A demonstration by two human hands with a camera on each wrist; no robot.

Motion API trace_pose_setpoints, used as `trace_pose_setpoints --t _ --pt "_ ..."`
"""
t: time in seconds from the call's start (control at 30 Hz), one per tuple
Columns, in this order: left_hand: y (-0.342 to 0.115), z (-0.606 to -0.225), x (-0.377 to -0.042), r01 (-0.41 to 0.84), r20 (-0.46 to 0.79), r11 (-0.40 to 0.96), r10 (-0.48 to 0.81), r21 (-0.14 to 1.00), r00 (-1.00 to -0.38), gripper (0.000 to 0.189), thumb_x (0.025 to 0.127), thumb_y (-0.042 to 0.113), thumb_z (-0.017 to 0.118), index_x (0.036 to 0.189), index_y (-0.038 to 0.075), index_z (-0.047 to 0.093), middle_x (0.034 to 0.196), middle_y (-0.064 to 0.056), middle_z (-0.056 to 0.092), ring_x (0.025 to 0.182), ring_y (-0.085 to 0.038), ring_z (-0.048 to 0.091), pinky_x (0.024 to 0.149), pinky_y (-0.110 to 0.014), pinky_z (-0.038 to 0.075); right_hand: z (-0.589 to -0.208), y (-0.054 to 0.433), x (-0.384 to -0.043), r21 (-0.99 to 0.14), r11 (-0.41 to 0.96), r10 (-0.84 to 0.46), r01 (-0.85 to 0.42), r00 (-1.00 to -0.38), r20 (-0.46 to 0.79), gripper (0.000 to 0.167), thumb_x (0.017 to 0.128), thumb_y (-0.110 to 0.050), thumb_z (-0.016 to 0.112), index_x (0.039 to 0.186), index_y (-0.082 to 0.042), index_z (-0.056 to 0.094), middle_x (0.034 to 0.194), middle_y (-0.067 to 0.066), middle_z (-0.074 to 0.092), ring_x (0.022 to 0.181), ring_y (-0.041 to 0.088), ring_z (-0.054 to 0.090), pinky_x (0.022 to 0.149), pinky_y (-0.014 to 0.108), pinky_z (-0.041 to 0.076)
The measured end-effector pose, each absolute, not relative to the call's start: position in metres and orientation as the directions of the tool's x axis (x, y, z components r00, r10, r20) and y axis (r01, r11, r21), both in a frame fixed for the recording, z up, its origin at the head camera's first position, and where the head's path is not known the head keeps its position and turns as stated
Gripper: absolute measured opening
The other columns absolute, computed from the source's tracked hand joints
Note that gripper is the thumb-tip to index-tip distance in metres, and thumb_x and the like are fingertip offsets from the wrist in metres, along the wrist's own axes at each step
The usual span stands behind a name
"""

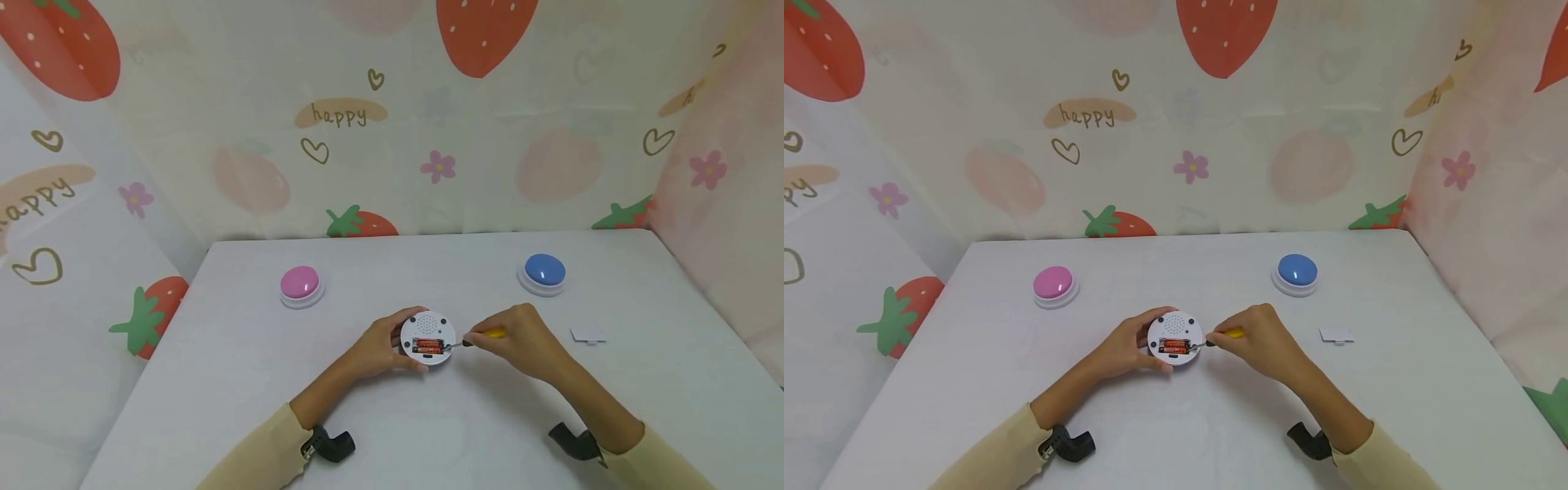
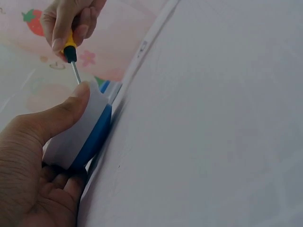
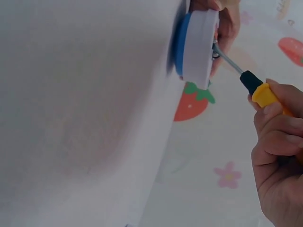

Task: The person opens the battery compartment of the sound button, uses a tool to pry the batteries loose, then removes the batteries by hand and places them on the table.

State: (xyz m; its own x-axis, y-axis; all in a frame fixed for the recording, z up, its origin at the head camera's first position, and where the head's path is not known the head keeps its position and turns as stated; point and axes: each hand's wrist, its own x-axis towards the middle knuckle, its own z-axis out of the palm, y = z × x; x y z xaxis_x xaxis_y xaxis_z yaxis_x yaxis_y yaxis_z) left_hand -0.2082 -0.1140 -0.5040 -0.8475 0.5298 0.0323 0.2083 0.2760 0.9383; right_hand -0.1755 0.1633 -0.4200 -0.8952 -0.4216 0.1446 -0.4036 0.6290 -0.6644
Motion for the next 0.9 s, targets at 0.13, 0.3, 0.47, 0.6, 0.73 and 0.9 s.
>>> trace_pose_setpoints --t 0.13,0.3,0.47,0.6,0.73,0.9 --pt "-0.1136 -0.5044 -0.2088 0.214 0.035 0.282 0.529 0.935 -0.848 0.099 0.069 0.012 0.096 0.153 0.02 0.044 0.147 0.001 0.053 0.131 -0.016 0.054 0.108 -0.027 0.045 -0.422 0.1648 -0.1744 -0.685 0.628 -0.389 -0.369 -0.911 0.134 0.012 0.087 -0.023 0.082 0.093 -0.012 0.084 0.088 -0.003 0.078 0.078 0.016 0.063 0.06 0.024 0.052" --pt "-0.1129 -0.5043 -0.2088 0.219 0.03 0.301 0.526 0.928 -0.85 0.1 0.069 0.015 0.096 0.154 0.02 0.044 0.148 0.002 0.052 0.132 -0.016 0.053 0.109 -0.028 0.044 -0.4227 0.1655 -0.1733 -0.707 0.629 -0.352 -0.322 -0.929 0.11 0.012 0.088 -0.023 0.082 0.092 -0.012 0.084 0.089 -0.001 0.078 0.074 0.017 0.061 0.058 0.026 0.053" --pt "-0.1129 -0.5028 -0.2085 0.209 0.017 0.31 0.523 0.927 -0.852 0.1 0.069 0.015 0.096 0.154 0.019 0.043 0.149 0.002 0.052 0.133 -0.016 0.053 0.11 -0.029 0.044 -0.4215 0.1652 -0.1723 -0.721 0.63 -0.33 -0.288 -0.94 0.087 0.013 0.088 -0.023 0.081 0.092 -0.01 0.084 0.086 0.0 0.076 0.065 0.016 0.06 0.055 0.026 0.052" --pt "-0.1131 -0.5016 -0.2081 0.208 0.016 0.31 0.524 0.928 -0.852 0.1 0.069 0.015 0.096 0.154 0.019 0.043 0.149 0.001 0.052 0.133 -0.016 0.052 0.11 -0.03 0.043 -0.4202 0.1643 -0.1719 -0.722 0.639 -0.317 -0.266 -0.946 0.068 0.015 0.088 -0.023 0.081 0.092 -0.008 0.083 0.079 0.003 0.074 0.062 0.017 0.058 0.051 0.027 0.051" --pt "-0.1132 -0.5025 -0.2089 0.216 0.025 0.302 0.53 0.929 -0.848 0.099 0.07 0.014 0.095 0.154 0.02 0.043 0.148 0.001 0.052 0.133 -0.016 0.053 0.109 -0.028 0.044 -0.4194 0.1638 -0.1715 -0.723 0.645 -0.311 -0.248 -0.949 0.048 0.016 0.089 -0.023 0.08 0.093 -0.008 0.083 0.078 0.003 0.073 0.063 0.018 0.058 0.052 0.026 0.052" --pt "-0.1135 -0.5054 -0.21 0.222 0.036 0.288 0.535 0.932 -0.844 0.099 0.069 0.013 0.095 0.153 0.019 0.043 0.148 -0.001 0.052 0.132 -0.018 0.053 0.108 -0.027 0.045 -0.4205 0.1646 -0.1708 -0.716 0.623 -0.365 -0.315 -0.927 0.091 0.013 0.088 -0.02 0.081 0.096 -0.01 0.083 0.09 0.0 0.077 0.079 0.017 0.065 0.066 0.025 0.057"
